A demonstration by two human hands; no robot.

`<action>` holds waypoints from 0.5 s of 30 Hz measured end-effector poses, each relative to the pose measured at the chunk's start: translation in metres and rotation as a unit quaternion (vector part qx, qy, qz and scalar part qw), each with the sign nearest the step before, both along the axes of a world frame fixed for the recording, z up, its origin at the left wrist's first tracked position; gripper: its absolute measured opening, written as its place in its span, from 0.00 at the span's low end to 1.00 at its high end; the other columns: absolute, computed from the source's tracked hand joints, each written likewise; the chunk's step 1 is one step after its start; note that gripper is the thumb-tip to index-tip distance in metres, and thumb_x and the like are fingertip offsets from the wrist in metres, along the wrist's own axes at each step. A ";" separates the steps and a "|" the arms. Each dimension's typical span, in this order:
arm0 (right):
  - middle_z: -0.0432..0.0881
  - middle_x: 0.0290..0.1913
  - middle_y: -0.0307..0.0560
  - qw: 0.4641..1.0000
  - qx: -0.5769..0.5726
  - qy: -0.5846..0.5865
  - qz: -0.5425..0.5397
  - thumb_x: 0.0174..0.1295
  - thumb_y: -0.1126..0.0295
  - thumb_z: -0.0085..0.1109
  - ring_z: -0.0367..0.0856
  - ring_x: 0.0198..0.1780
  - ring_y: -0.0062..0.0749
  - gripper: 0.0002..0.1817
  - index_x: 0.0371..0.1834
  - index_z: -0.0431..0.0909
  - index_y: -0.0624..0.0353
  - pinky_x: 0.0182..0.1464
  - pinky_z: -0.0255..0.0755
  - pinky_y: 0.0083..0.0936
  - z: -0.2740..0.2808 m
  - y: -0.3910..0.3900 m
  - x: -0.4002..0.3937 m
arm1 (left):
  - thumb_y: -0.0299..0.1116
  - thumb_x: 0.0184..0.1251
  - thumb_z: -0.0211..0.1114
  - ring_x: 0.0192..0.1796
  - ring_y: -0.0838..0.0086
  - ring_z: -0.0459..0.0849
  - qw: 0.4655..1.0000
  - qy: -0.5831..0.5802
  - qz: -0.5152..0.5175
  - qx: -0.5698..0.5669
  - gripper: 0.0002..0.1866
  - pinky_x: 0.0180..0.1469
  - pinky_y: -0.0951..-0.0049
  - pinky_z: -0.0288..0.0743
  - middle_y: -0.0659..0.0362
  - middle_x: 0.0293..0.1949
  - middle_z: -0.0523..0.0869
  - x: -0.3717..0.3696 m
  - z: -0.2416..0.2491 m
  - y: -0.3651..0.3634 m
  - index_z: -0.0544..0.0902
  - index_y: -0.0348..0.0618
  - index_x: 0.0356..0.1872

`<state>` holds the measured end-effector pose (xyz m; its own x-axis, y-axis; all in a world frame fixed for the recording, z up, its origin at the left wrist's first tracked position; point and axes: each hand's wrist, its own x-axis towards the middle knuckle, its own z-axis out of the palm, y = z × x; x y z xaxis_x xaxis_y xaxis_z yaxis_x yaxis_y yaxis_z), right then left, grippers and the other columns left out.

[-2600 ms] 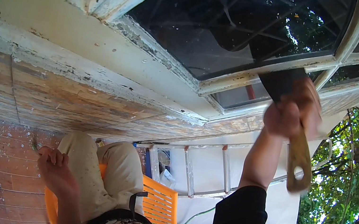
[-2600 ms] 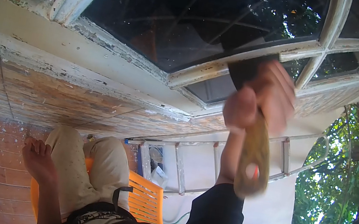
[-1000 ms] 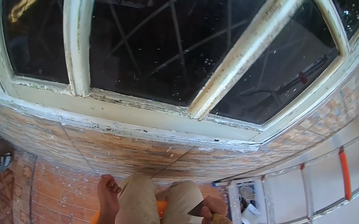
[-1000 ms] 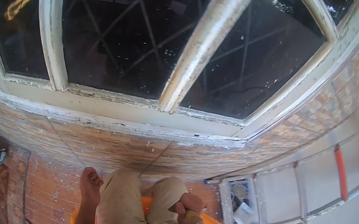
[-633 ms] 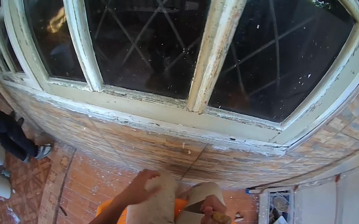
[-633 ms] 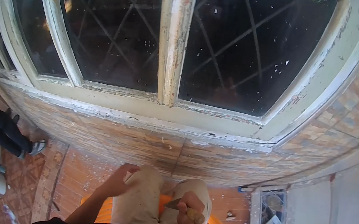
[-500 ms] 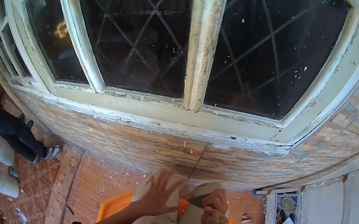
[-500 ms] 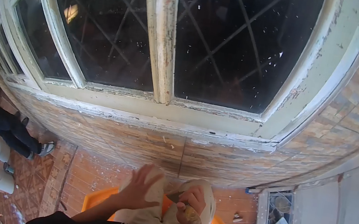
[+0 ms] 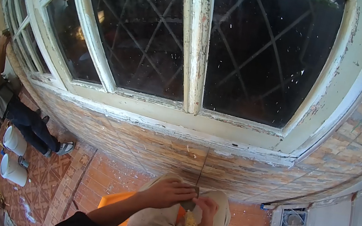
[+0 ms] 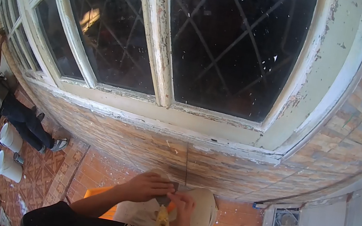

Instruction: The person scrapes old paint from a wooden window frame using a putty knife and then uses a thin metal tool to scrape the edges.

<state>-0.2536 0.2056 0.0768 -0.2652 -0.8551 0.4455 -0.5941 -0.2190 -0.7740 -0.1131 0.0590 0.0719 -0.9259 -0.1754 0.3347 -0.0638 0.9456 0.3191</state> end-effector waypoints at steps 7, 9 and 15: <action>0.67 0.55 0.52 0.722 0.165 -0.644 0.191 0.54 0.54 0.64 0.72 0.52 0.46 0.44 0.69 0.50 0.55 0.54 0.69 0.39 -0.026 0.016 -0.021 | 0.31 0.48 0.62 0.62 0.70 0.69 0.973 0.042 0.040 -0.222 0.28 0.62 0.56 0.63 0.66 0.58 0.74 0.000 0.064 -0.015 0.76 0.63 0.55; 0.67 0.54 0.57 0.637 0.123 -0.693 0.314 0.62 0.52 0.52 0.77 0.46 0.49 0.40 0.71 0.44 0.54 0.48 0.72 0.40 -0.002 0.020 -0.014 | 0.33 0.49 0.62 0.62 0.71 0.68 0.969 0.075 0.046 -0.231 0.25 0.62 0.55 0.62 0.67 0.59 0.74 -0.004 0.066 -0.014 0.78 0.66 0.54; 0.71 0.46 0.60 0.663 0.181 -0.643 0.337 0.67 0.61 0.40 0.79 0.37 0.44 0.31 0.71 0.43 0.53 0.37 0.73 0.34 0.027 0.014 -0.006 | 0.35 0.52 0.61 0.61 0.72 0.68 0.951 0.173 0.042 -0.254 0.21 0.62 0.55 0.62 0.68 0.58 0.74 -0.022 0.069 -0.016 0.80 0.66 0.51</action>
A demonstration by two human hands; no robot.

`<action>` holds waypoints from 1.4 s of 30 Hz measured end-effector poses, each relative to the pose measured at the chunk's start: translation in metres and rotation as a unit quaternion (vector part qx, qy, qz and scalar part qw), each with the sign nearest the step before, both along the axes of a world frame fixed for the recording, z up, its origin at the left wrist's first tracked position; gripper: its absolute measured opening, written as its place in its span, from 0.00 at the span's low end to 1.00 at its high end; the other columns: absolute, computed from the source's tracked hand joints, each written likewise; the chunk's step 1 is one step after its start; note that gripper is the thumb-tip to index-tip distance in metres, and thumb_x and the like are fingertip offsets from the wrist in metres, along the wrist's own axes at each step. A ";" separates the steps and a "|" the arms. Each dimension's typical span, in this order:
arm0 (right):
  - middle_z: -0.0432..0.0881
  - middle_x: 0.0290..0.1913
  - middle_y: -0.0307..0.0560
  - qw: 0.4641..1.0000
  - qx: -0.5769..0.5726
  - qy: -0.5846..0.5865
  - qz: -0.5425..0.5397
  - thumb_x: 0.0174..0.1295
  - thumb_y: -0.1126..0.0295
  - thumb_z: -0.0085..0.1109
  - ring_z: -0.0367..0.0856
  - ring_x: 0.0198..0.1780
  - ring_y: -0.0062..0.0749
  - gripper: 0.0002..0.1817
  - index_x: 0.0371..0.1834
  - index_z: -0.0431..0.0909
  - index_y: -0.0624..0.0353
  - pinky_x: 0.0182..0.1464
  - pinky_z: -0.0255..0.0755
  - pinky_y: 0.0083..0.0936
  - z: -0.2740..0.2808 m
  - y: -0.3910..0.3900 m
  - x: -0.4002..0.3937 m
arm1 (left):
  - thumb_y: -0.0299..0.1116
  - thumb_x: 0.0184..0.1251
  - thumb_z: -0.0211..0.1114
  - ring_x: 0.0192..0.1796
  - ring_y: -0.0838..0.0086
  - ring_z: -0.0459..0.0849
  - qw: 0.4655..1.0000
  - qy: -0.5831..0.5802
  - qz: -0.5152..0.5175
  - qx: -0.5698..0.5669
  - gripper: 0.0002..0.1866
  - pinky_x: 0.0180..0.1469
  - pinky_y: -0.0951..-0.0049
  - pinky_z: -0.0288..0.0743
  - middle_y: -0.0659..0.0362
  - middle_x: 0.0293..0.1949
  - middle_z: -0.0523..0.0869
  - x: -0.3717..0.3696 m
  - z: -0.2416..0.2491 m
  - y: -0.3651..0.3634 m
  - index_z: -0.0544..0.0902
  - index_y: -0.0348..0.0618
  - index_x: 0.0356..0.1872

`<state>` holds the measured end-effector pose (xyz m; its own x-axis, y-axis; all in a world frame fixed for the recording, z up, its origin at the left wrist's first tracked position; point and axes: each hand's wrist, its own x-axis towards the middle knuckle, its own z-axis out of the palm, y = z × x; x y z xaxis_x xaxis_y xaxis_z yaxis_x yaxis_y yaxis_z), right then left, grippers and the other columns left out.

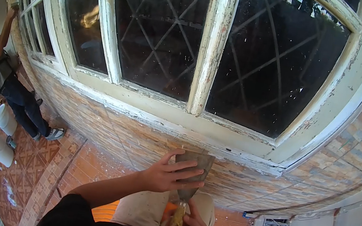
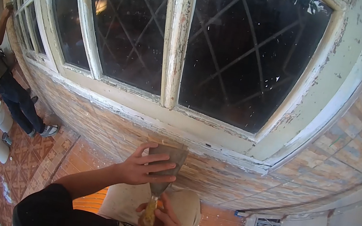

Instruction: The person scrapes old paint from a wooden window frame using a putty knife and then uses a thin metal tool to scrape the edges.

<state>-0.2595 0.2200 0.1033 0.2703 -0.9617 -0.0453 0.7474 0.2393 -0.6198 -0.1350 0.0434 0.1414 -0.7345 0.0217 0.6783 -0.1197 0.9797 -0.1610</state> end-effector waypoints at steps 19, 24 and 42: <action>0.61 0.17 0.39 0.978 0.061 0.028 -0.195 0.66 0.52 0.42 0.56 0.12 0.24 0.21 0.59 0.61 0.47 0.17 0.54 0.23 -0.023 -0.033 0.043 | 0.28 0.49 0.66 0.62 0.65 0.70 0.973 -0.161 -0.139 0.090 0.32 0.66 0.55 0.58 0.58 0.56 0.75 0.010 0.111 -0.083 0.71 0.54 0.61; 0.62 0.16 0.40 0.972 -0.006 0.053 -0.227 0.66 0.55 0.43 0.55 0.10 0.26 0.20 0.59 0.62 0.46 0.17 0.54 0.24 -0.017 -0.030 0.030 | 0.25 0.54 0.62 0.62 0.62 0.68 0.967 -0.024 -0.174 0.182 0.31 0.65 0.57 0.57 0.54 0.57 0.73 0.001 0.167 -0.096 0.68 0.49 0.63; 0.68 0.30 0.42 0.924 -0.070 0.123 -0.356 0.67 0.54 0.39 0.63 0.15 0.30 0.11 0.44 0.62 0.46 0.18 0.56 0.27 -0.015 -0.040 0.040 | 0.20 0.56 0.63 0.38 0.64 0.83 0.918 0.298 0.004 0.262 0.13 0.46 0.68 0.75 0.51 0.38 0.84 0.051 0.057 -0.087 0.79 0.37 0.45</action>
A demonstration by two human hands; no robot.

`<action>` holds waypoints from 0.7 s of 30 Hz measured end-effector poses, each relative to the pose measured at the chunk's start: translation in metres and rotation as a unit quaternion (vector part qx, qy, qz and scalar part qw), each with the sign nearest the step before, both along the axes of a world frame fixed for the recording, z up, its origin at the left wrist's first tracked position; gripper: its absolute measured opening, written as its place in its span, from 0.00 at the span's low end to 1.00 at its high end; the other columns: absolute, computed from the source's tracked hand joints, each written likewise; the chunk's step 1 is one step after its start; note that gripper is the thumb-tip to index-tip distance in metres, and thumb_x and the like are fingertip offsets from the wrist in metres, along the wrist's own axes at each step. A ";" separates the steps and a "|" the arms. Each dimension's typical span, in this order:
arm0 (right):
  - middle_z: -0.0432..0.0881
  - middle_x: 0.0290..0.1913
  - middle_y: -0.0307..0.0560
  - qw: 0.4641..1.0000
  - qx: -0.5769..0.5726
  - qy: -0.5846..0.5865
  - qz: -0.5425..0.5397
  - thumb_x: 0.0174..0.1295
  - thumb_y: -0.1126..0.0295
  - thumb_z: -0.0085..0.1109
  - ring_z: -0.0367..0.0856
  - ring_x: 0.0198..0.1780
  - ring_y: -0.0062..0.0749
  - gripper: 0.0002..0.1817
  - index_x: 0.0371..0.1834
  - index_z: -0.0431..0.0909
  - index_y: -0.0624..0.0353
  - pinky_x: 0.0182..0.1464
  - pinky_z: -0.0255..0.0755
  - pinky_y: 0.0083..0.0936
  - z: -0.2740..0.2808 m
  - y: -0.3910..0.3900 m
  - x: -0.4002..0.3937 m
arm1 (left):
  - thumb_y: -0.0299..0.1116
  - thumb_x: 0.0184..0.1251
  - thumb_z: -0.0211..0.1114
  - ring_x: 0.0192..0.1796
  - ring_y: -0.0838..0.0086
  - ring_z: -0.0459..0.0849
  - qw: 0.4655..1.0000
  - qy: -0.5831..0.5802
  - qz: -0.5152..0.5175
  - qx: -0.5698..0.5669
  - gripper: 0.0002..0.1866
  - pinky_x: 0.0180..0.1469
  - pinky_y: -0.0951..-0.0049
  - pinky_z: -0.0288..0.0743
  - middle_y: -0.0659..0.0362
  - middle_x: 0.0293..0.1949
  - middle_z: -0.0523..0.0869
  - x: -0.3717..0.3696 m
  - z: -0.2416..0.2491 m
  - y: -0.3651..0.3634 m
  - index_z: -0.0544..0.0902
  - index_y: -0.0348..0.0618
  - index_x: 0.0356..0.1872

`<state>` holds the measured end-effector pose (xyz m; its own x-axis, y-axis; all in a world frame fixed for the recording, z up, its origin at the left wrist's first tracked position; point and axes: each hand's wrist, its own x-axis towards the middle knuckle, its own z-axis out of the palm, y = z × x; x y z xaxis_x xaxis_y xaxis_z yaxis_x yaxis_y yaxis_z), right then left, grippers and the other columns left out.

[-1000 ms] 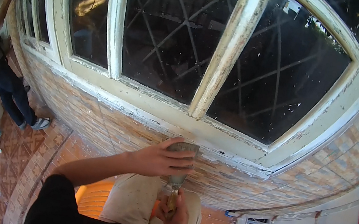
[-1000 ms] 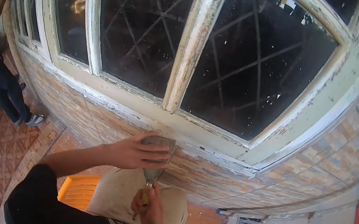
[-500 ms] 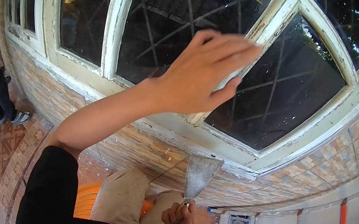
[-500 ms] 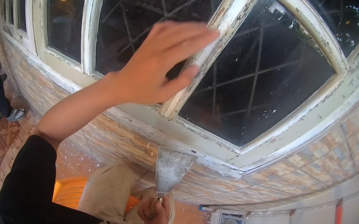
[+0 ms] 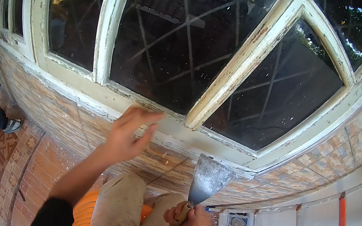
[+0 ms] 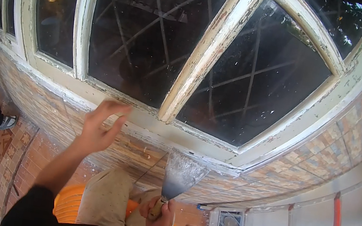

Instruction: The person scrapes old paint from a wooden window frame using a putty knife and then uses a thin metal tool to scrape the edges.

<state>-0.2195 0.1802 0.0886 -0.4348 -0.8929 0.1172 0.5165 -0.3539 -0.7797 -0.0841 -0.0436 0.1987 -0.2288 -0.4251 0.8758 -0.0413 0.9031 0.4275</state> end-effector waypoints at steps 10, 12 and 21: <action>0.67 0.36 0.57 0.973 -0.090 0.211 -0.010 0.60 0.70 0.42 0.69 0.16 0.33 0.17 0.51 0.53 0.46 0.09 0.68 0.26 0.052 -0.057 0.006 | 0.26 0.59 0.62 0.21 0.77 0.68 0.830 0.099 0.119 0.536 0.04 0.26 0.75 0.66 0.64 0.18 0.69 0.100 -0.187 0.036 0.79 0.41 0.34; 0.67 0.35 0.55 0.981 -0.081 0.175 -0.022 0.61 0.69 0.43 0.69 0.16 0.33 0.13 0.47 0.54 0.48 0.09 0.66 0.26 0.071 -0.070 0.020 | 0.29 0.60 0.61 0.21 0.78 0.66 0.713 0.224 0.038 0.663 0.04 0.26 0.74 0.65 0.65 0.18 0.66 0.106 -0.185 0.038 0.78 0.43 0.34; 0.66 0.28 0.45 0.977 -0.040 0.068 -0.200 0.67 0.67 0.42 0.65 0.12 0.30 0.08 0.35 0.59 0.59 0.10 0.62 0.24 0.125 -0.138 0.055 | 0.34 0.61 0.55 0.22 0.80 0.59 0.484 0.539 -0.116 0.680 0.06 0.28 0.74 0.57 0.68 0.19 0.61 0.117 -0.178 0.035 0.72 0.45 0.31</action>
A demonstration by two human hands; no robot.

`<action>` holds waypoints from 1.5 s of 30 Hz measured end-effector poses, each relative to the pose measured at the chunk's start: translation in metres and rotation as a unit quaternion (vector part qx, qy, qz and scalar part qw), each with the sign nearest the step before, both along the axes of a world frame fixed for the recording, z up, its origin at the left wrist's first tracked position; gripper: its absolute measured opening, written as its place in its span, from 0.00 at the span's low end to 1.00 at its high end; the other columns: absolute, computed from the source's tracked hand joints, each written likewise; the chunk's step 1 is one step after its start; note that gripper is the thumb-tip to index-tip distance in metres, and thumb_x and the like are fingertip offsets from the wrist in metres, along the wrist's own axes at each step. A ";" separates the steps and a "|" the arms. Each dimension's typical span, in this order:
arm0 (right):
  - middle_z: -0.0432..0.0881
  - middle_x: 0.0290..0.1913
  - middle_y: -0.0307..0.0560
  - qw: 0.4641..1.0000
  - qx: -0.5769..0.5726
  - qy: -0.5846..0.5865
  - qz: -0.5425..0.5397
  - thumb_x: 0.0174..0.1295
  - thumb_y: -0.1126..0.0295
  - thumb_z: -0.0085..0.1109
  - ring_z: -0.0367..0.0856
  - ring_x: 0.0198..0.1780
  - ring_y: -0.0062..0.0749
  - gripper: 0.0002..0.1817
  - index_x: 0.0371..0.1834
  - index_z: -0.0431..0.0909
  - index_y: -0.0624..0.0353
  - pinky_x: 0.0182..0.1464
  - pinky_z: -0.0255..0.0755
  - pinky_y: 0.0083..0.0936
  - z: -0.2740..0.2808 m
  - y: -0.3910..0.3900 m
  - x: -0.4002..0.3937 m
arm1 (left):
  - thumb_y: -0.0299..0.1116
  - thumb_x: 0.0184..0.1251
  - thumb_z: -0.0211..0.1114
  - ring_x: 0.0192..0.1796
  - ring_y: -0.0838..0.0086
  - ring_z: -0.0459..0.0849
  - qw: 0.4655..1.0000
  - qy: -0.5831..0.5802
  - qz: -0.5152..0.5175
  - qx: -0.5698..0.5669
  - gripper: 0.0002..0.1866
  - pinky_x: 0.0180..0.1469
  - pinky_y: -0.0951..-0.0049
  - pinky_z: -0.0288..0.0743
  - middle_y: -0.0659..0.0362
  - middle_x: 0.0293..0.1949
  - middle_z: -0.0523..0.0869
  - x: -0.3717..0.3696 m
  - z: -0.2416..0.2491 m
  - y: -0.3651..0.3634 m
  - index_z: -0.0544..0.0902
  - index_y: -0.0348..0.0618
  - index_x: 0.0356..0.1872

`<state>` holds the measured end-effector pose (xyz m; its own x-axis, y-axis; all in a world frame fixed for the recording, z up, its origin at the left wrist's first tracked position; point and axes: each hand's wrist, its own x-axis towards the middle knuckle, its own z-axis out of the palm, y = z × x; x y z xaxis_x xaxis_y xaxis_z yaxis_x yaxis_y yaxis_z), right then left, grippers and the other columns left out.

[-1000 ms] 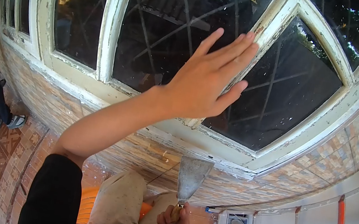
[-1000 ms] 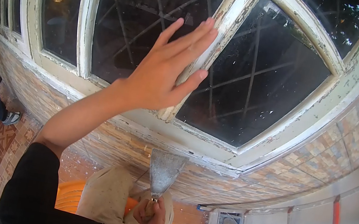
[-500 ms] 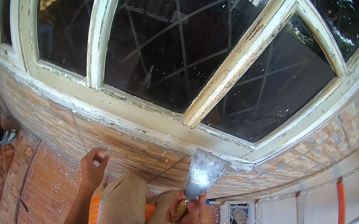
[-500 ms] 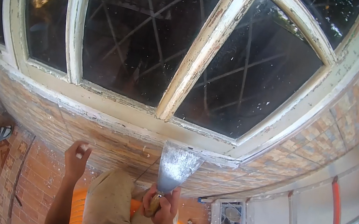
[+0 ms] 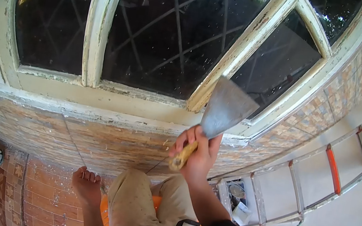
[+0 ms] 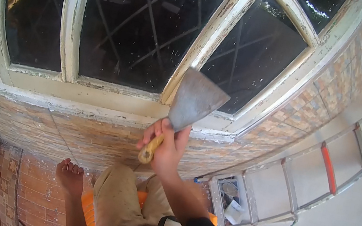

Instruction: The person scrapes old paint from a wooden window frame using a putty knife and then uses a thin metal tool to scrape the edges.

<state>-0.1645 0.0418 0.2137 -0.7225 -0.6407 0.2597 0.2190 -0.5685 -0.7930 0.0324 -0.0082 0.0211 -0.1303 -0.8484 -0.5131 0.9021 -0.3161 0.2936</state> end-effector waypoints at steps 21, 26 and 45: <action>0.61 0.23 0.38 0.988 -0.043 -0.052 0.136 0.63 0.69 0.43 0.67 0.26 0.30 0.06 0.41 0.66 0.53 0.18 0.60 0.23 -0.026 -0.040 0.009 | 0.36 0.64 0.54 0.14 0.82 0.46 0.989 0.111 0.090 -0.033 0.11 0.17 0.79 0.44 0.69 0.13 0.57 0.017 0.004 -0.003 0.70 0.47 0.22; 0.64 0.24 0.41 0.998 0.006 0.050 0.041 0.64 0.64 0.42 0.69 0.19 0.32 0.05 0.39 0.62 0.50 0.13 0.59 0.23 -0.021 -0.040 0.011 | 0.36 0.64 0.54 0.13 0.83 0.46 0.986 0.125 0.095 -0.057 0.11 0.16 0.79 0.44 0.69 0.13 0.57 0.017 0.002 -0.002 0.70 0.47 0.22; 0.55 0.11 0.32 0.973 -0.036 0.018 0.229 0.65 0.38 0.32 0.49 0.07 0.20 0.22 0.32 0.62 0.43 0.10 0.49 0.19 -0.022 -0.041 -0.001 | 0.36 0.64 0.53 0.14 0.82 0.45 0.985 0.121 0.119 -0.045 0.11 0.15 0.79 0.43 0.68 0.14 0.55 0.014 0.002 -0.003 0.71 0.44 0.24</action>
<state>-0.1658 0.0004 0.1916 -0.3556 -0.8719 0.3365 0.4348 -0.4731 -0.7662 0.0468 -0.0110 0.0233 -0.0315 -0.9099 -0.4137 0.9945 -0.0700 0.0783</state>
